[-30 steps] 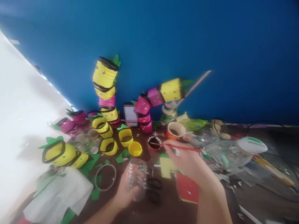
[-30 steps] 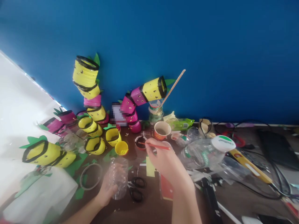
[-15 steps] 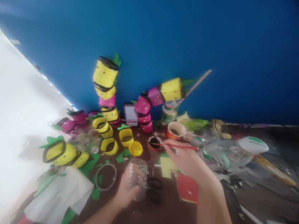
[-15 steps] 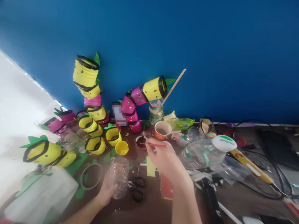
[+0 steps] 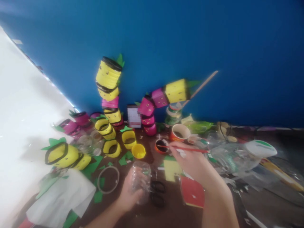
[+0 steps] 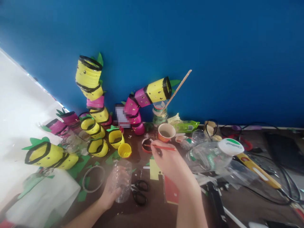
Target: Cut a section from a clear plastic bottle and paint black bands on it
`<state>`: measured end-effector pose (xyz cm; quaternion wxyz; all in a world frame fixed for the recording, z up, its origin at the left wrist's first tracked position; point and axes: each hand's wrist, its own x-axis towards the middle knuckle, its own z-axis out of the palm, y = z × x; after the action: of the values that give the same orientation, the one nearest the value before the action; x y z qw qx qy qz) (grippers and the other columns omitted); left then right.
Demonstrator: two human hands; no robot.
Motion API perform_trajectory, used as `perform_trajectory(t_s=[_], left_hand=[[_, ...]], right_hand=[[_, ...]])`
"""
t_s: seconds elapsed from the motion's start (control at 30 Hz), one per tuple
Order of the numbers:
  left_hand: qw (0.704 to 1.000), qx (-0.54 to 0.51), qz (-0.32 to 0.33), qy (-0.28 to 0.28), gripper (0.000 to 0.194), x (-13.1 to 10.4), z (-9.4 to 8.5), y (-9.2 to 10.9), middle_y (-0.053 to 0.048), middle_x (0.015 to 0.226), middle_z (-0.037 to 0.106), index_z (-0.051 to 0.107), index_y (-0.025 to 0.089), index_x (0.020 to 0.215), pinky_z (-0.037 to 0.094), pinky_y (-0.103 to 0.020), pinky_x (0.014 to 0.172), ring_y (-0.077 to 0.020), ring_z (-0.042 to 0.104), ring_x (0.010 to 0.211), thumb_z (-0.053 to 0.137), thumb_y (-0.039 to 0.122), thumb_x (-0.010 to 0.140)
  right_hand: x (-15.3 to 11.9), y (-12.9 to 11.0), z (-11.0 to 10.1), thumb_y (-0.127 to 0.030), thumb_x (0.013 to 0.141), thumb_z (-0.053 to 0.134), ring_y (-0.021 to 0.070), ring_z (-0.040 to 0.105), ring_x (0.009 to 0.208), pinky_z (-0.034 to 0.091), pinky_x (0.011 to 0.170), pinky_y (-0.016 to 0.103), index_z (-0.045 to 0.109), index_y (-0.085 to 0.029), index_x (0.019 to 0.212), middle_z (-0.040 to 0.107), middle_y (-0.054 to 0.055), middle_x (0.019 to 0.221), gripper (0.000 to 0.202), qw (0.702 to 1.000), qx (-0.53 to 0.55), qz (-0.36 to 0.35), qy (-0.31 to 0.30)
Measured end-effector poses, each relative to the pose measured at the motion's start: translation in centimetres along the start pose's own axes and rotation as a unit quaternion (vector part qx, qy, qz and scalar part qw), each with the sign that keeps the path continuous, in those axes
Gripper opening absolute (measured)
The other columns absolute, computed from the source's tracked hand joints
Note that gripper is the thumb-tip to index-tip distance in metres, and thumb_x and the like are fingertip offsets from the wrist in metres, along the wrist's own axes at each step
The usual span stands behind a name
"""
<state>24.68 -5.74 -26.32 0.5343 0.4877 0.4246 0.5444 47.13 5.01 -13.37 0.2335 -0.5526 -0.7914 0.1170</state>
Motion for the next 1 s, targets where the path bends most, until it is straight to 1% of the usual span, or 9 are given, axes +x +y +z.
perform_trajectory(t_s=[0.17,0.23,0.43,0.57,0.67,0.77,0.87,0.93,1.0], left_hand=[[1.0,-0.001,-0.004,-0.008,0.062,0.03,-0.04,0.07,-0.008,0.095,0.065,0.05,0.019,0.118,0.05,-0.037,0.079,-0.0223,0.063,0.082,0.068,0.054,0.07],[1.0,-0.001,-0.003,-0.008,0.062,0.01,-0.03,0.03,-0.008,0.094,0.065,0.05,0.019,0.118,0.05,-0.037,0.079,-0.0222,0.062,0.082,0.068,0.054,0.07],[1.0,0.004,-0.012,-0.022,0.063,0.15,-0.08,0.11,-0.009,0.095,0.064,0.05,0.017,0.117,0.049,-0.037,0.078,-0.023,0.062,0.082,0.068,0.055,0.07],[1.0,0.002,0.007,-0.023,0.06,0.25,-0.01,0.23,-0.008,0.093,0.064,0.052,0.018,0.114,0.049,-0.037,0.08,-0.0229,0.062,0.083,0.067,0.055,0.07],[1.0,-0.006,0.004,-0.019,0.06,0.2,0.03,0.19,-0.007,0.092,0.065,0.051,0.018,0.116,0.05,-0.036,0.077,-0.0216,0.062,0.079,0.068,0.054,0.071],[1.0,0.006,0.006,-0.012,0.061,0.14,-0.03,0.16,-0.008,0.093,0.065,0.051,0.017,0.116,0.05,-0.037,0.078,-0.0228,0.063,0.081,0.067,0.055,0.071],[1.0,0.023,0.006,-0.012,0.061,0.15,-0.09,0.18,-0.009,0.094,0.066,0.053,0.017,0.115,0.05,-0.039,0.082,-0.0243,0.063,0.084,0.067,0.056,0.07],[1.0,0.021,0.002,-0.016,0.061,0.16,-0.11,0.18,-0.008,0.093,0.066,0.053,0.018,0.115,0.05,-0.038,0.08,-0.0235,0.063,0.082,0.067,0.057,0.07],[1.0,0.016,0.001,-0.016,0.063,0.16,-0.13,0.19,-0.008,0.093,0.066,0.051,0.018,0.117,0.05,-0.037,0.079,-0.0232,0.063,0.081,0.067,0.057,0.07]], right_hand=[[0.15,0.13,0.02,-0.028,0.09,0.039,0.0184,0.068,0.084,0.051,0.074,0.029,0.063,-0.022,0.09,0.072,0.004,0.094,0.024,1.0,0.018,-0.008,-0.015],[0.21,-0.02,-0.14,-0.027,0.09,0.039,0.0182,0.068,0.083,0.051,0.072,0.028,0.063,-0.022,0.089,0.072,0.003,0.092,0.024,1.0,0.016,-0.01,-0.015],[0.32,-0.2,-0.51,-0.027,0.088,0.042,0.0201,0.067,0.075,0.052,0.068,0.03,0.065,-0.022,0.085,0.073,0.004,0.084,0.024,1.0,-0.01,0.0,0.022],[0.45,0.19,-0.1,-0.03,0.09,0.041,0.0223,0.068,0.08,0.053,0.069,0.033,0.066,-0.023,0.084,0.074,0.004,0.086,0.027,1.0,-0.001,0.012,0.0],[0.52,0.31,-0.09,-0.032,0.092,0.039,0.0235,0.069,0.079,0.053,0.071,0.035,0.067,-0.022,0.083,0.074,0.005,0.084,0.031,1.0,0.002,0.016,-0.013],[0.47,0.22,-0.39,-0.034,0.092,0.039,0.0217,0.068,0.074,0.052,0.069,0.032,0.066,-0.022,0.078,0.073,0.005,0.079,0.033,1.0,0.007,0.006,0.005],[0.38,0.09,-0.59,-0.033,0.091,0.042,0.0211,0.067,0.071,0.051,0.064,0.03,0.066,-0.023,0.078,0.072,0.005,0.076,0.029,0.999,-0.006,0.014,0.033],[0.37,0.01,-0.56,-0.032,0.091,0.042,0.021,0.067,0.07,0.05,0.062,0.03,0.066,-0.023,0.079,0.072,0.005,0.076,0.028,0.999,-0.011,0.021,0.032],[0.39,-0.06,-0.47,-0.032,0.09,0.043,0.0215,0.068,0.073,0.051,0.065,0.031,0.066,-0.022,0.08,0.073,0.005,0.08,0.027,1.0,-0.007,0.02,0.018]])
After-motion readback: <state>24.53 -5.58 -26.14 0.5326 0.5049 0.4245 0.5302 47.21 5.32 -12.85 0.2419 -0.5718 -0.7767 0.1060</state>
